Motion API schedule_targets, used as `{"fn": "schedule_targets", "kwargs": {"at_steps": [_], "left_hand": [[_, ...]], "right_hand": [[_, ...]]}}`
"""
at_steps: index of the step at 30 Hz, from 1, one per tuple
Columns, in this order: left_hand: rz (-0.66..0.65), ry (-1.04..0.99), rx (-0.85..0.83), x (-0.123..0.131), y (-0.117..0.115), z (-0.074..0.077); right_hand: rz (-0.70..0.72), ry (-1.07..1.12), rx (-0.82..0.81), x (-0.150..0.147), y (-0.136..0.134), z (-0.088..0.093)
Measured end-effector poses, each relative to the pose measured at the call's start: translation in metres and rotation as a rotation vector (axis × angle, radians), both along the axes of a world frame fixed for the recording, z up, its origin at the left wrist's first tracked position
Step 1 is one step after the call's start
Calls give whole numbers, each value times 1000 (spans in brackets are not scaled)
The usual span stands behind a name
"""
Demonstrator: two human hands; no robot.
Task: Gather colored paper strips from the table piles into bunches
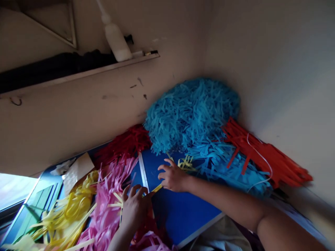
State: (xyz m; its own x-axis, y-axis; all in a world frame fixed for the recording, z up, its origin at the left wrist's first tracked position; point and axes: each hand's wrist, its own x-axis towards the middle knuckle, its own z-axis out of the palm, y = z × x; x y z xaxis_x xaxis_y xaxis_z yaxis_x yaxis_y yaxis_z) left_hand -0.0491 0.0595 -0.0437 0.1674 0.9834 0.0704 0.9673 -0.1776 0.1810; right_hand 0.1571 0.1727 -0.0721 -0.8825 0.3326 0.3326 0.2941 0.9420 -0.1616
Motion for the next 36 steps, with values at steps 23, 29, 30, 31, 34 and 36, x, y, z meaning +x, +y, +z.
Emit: {"fn": "schedule_targets", "kwargs": {"at_steps": [23,29,30,31,34,36], "left_hand": [[35,76,174,-4,-7,-18],[155,-26,105,-9,-3,-26],[172,-22,90,-7,-1,-25],[183,-8,77,-5,1,-24],[203,40,61,1,8,-16],[148,65,66,3,10,-11]], "right_hand": [[-130,-18,65,11,-1,-16],[-213,-143,-237,5,7,0],[-245,-168,-275,1,8,3],[-280,-195,-302,-3,9,5],[-367,-263,-339,-14,11,10],[-384,-281,-346,-18,13,11]]}}
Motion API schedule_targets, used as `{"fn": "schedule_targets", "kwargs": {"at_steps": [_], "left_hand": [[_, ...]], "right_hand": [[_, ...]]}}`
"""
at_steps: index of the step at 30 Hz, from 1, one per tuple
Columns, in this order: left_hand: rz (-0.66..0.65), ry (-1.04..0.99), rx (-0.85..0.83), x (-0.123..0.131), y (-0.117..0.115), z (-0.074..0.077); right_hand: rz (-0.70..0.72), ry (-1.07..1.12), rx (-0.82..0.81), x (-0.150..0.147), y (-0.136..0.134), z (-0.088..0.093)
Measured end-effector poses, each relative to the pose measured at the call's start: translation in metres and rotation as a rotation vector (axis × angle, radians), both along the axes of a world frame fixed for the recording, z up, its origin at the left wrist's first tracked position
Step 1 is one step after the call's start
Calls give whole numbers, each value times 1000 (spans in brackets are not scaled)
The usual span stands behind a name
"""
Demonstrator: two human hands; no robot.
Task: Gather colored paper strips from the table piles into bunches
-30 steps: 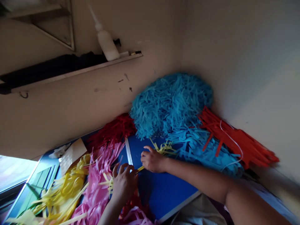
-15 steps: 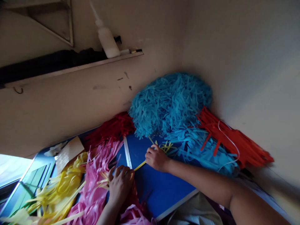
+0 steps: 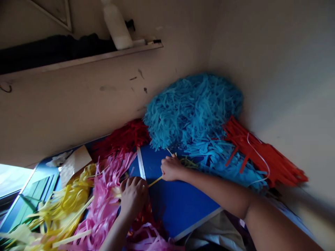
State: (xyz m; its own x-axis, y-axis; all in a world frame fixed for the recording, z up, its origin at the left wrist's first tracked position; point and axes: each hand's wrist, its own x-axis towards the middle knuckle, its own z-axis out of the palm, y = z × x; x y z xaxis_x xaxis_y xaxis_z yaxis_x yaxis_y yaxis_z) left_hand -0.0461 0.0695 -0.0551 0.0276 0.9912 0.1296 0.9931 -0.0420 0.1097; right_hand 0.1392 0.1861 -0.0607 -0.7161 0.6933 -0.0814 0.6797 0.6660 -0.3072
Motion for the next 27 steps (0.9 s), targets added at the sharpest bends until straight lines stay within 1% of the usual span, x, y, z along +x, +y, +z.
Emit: {"fn": "schedule_targets", "kwargs": {"at_steps": [4,5,8,9,10,12,14,15,17,19,21,23,25,27], "left_hand": [[-232,-3,-19,1,0,5],[-257,-13,-25,1,0,6],[-256,-24,-22,2,-1,7],[-256,-22,-19,2,0,7],[-261,-20,-17,3,0,8],[-277,-17,-10,4,2,9],[-285,-17,6,5,2,10],[-280,-19,13,6,3,11],[-253,-26,29,8,4,10],[-221,-26,49,11,5,8],[-198,-16,76,12,6,7],[-188,-2,137,10,4,9],[-227,-4,270,7,-3,18],[-313,-36,458,4,-14,35]], "right_hand": [[-11,-7,-10,-2,4,3],[-15,-8,-10,-1,4,4],[-20,-10,1,0,1,9],[12,12,27,0,-2,11],[73,44,72,0,-5,11],[257,93,202,-3,-11,10],[441,83,340,-7,-15,5],[500,62,394,-10,-16,1],[566,48,476,-15,-15,-5],[578,67,501,-19,-12,-9],[530,82,435,-21,-11,-7],[411,110,276,-21,-12,2],[248,223,46,-17,-17,18],[132,408,-289,-9,-23,40]]}}
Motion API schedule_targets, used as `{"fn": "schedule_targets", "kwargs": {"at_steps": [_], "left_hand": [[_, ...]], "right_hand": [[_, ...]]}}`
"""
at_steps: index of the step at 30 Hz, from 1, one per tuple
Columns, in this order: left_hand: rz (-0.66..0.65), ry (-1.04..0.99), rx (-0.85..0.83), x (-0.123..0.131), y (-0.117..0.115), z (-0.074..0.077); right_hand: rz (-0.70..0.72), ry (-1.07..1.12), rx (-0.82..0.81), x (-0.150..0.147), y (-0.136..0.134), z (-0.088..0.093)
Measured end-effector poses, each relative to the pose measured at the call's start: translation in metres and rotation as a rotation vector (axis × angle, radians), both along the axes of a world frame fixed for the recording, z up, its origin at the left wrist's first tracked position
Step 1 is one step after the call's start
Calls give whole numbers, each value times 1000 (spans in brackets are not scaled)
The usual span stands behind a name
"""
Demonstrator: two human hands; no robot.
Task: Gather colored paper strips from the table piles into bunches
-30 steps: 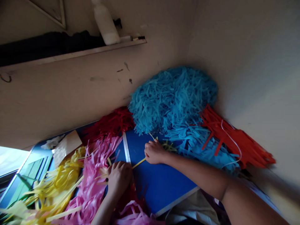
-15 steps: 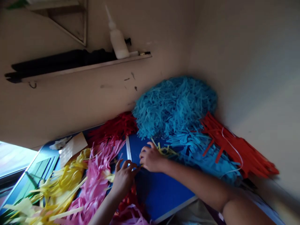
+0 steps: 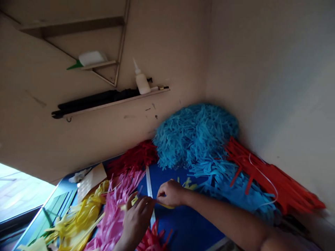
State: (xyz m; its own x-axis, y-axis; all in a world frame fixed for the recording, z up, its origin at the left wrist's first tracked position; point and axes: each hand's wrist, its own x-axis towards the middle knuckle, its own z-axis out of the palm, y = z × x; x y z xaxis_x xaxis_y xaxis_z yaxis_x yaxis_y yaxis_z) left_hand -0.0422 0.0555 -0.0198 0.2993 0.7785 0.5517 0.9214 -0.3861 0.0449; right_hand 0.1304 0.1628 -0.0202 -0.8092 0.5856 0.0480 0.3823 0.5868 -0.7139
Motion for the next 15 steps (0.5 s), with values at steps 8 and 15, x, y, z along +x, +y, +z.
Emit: {"fn": "schedule_targets", "kwargs": {"at_steps": [8,15], "left_hand": [[-117,-157,215,13,-21,64],[1,-427,36,37,-48,43]], "right_hand": [[66,432,-974,18,-30,65],[-160,590,-1013,30,-71,55]]}}
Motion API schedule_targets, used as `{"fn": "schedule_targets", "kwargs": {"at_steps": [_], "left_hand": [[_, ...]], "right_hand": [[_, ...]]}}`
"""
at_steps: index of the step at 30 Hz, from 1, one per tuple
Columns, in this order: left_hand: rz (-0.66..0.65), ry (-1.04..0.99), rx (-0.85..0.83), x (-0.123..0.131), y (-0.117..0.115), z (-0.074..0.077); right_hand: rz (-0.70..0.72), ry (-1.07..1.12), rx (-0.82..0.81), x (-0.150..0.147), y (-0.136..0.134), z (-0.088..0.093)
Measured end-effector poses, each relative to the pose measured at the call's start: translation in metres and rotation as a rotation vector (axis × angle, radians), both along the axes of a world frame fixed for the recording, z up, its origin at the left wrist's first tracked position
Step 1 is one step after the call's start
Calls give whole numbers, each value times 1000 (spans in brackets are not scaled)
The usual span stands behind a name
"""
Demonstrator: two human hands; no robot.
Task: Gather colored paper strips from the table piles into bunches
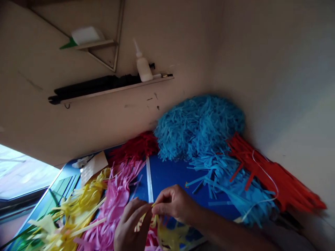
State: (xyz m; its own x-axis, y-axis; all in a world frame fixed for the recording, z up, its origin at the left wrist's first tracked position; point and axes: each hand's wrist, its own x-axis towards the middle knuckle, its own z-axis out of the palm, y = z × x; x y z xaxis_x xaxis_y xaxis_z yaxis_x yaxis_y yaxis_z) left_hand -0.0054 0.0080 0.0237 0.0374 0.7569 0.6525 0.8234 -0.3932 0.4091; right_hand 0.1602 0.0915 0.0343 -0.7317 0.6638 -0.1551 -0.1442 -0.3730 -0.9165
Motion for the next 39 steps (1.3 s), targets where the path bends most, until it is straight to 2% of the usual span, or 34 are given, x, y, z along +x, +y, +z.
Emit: {"fn": "schedule_targets", "kwargs": {"at_steps": [3,6,9,11,13,16,19,21,23,27,30,32,36,39], "left_hand": [[-91,-86,-30,6,-6,-6],[-157,-229,-69,16,-7,-9],[-84,-406,-64,26,-9,-13],[-9,-540,-73,25,-10,-14],[129,-706,-106,14,-11,-13],[327,-1098,-187,-16,-11,-6],[314,-1411,-251,-36,-10,3],[322,-1417,-267,-36,-10,5],[363,-1343,-312,-29,-9,3],[389,-1234,-465,-19,-5,-10],[333,-1170,-559,-19,0,-18],[255,-1076,-613,-17,4,-21],[141,-888,-594,-6,11,-23],[106,-838,-592,5,15,-22]], "right_hand": [[-90,53,-109,0,-9,-12],[-134,93,-107,-2,-17,-20],[-213,142,-35,-8,-22,-21],[-226,106,131,-15,-12,-23],[-189,-114,405,-23,15,-27],[-143,-729,876,-36,79,-41],[-140,-944,979,-45,135,-58],[-124,-994,993,-50,154,-68],[-112,-1029,1010,-54,159,-74],[-124,-1001,1005,-47,147,-72],[-140,-897,983,-32,117,-63],[-134,-679,830,-22,88,-56],[-133,-106,294,-10,31,-48],[-211,-29,167,-5,9,-47]]}}
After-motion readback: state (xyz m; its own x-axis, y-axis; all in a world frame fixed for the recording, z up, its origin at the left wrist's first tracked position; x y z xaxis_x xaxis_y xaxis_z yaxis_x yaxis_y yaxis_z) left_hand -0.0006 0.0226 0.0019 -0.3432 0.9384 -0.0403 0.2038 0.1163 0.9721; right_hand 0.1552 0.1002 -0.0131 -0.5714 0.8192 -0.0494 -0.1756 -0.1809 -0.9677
